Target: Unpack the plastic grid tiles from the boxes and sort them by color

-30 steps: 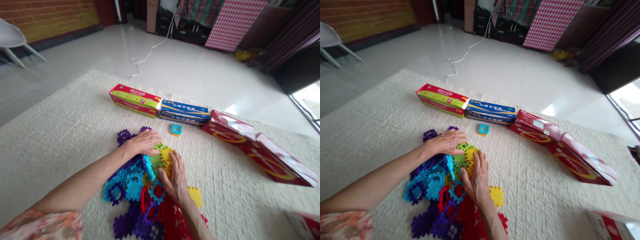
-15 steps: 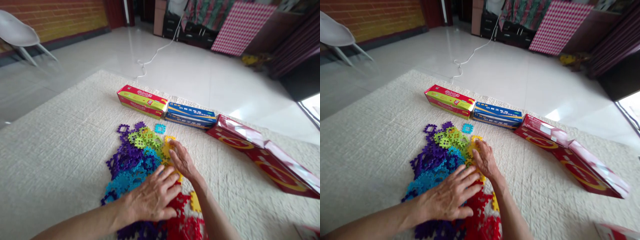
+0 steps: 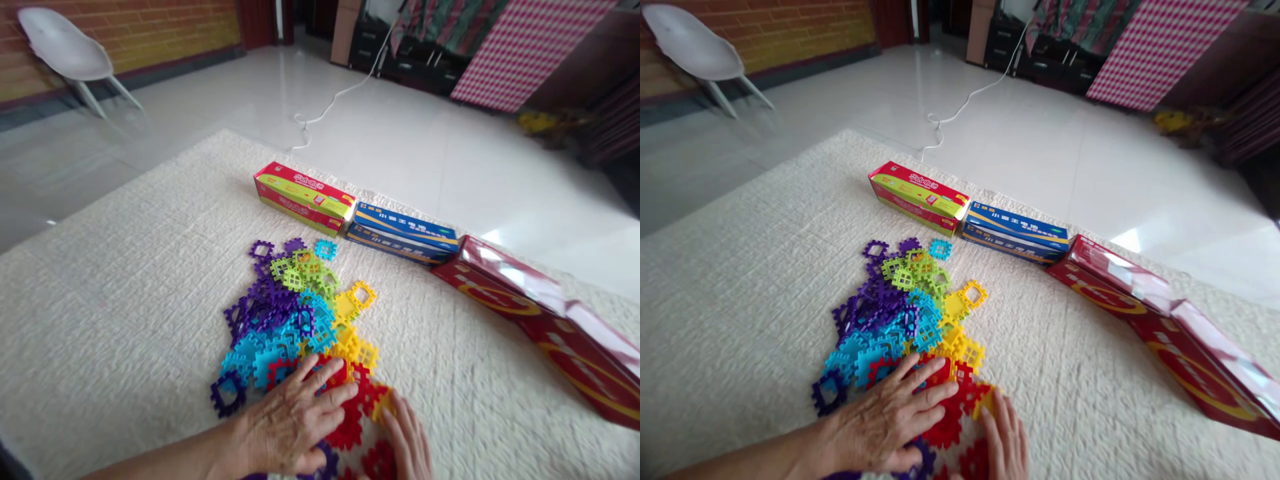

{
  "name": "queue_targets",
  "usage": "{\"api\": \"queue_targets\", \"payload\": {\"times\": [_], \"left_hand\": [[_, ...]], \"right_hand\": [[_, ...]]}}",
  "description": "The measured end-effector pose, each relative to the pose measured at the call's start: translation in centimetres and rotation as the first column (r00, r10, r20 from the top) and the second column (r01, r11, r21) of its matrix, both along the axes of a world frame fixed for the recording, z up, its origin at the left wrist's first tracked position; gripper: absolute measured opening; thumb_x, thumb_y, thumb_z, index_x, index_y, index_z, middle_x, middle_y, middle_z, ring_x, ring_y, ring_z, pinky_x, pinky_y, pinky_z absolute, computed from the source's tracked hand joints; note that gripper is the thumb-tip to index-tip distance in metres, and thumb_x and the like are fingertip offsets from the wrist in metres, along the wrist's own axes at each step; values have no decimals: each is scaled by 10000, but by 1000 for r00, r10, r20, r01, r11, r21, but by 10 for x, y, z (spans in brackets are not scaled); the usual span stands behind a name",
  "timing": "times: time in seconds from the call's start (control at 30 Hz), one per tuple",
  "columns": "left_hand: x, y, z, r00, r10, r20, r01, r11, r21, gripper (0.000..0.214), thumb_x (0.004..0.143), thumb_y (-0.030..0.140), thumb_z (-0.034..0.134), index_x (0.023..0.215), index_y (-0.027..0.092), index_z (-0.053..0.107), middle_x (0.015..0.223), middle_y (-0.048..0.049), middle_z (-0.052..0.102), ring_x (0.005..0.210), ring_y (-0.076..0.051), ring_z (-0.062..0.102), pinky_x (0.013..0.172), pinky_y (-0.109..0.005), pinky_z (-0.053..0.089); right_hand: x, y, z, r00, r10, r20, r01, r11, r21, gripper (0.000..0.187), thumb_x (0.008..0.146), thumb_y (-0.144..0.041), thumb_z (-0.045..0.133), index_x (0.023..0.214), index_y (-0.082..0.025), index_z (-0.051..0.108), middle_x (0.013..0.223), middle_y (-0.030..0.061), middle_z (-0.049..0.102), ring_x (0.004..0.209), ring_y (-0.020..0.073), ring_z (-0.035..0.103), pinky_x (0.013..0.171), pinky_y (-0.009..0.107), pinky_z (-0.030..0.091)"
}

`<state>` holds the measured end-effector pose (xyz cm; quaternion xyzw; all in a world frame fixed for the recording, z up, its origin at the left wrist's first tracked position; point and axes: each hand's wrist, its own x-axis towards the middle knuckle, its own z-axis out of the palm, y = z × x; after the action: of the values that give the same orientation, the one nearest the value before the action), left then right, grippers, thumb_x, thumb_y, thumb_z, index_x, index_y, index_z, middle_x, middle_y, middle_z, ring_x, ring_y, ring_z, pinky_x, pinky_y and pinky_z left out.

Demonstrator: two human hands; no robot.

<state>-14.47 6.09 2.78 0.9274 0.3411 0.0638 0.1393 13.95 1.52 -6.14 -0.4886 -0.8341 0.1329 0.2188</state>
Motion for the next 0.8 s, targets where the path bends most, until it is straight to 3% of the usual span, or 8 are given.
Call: {"api": "queue_targets", "payload": {"times": [0.13,0.23,0.4,0.53,0.67,0.73,0.8], "left_hand": [[-25,8,-1,1000,23,15,-23,999,28,358,869,451,537,1129,228,640,1564,22,320,1454,-305,207,1182,-515,172],[-46,14,-2,997,63,45,-66,995,79,364,880,448,530,1158,236,630,1544,5,362,1446,-293,236,1183,-504,164],[-93,25,-6,962,255,100,-268,951,153,332,879,416,558,1147,235,634,1495,-49,441,1414,-290,311,1162,-519,204],[-134,32,-9,890,435,137,-454,872,180,251,876,348,562,1072,226,660,1468,-67,472,1409,-307,319,1147,-539,254],[-173,42,-21,767,545,339,-625,754,201,349,848,322,601,1175,204,624,1455,-109,468,1368,-304,390,1123,-478,356],[-192,50,-29,671,599,436,-715,678,169,409,860,327,589,1242,184,582,1436,-128,481,1327,-289,447,1104,-452,393],[-210,60,-38,569,666,483,-794,598,111,405,881,350,556,1243,171,583,1387,-134,528,1286,-278,495,1090,-449,410]], "right_hand": [[-58,20,9,998,58,-35,-57,998,33,935,760,-438,669,1531,-221,185,1562,169,262,1378,456,316,973,674,406],[-93,37,23,996,59,-63,-60,998,-11,875,797,-411,637,1524,-231,185,1542,166,306,1388,433,311,994,688,379],[-134,57,30,990,88,-107,-99,989,-110,775,852,-365,593,1512,-234,209,1519,146,342,1411,391,277,1047,665,352],[-172,72,35,976,131,-174,-155,979,-130,738,868,-358,573,1506,-231,223,1554,138,266,1433,371,233,1082,638,332],[-206,85,52,925,288,-249,-321,942,-102,745,872,-338,563,1509,-225,193,1577,135,218,1453,345,194,1101,629,305],[-207,97,62,898,335,-284,-369,926,-74,707,872,-331,565,1493,-239,240,1565,130,261,1436,336,251,1101,625,300],[-194,118,68,898,260,-355,-288,957,-25,628,880,-317,552,1458,-251,314,1513,123,368,1394,318,343,1098,603,310]]}}
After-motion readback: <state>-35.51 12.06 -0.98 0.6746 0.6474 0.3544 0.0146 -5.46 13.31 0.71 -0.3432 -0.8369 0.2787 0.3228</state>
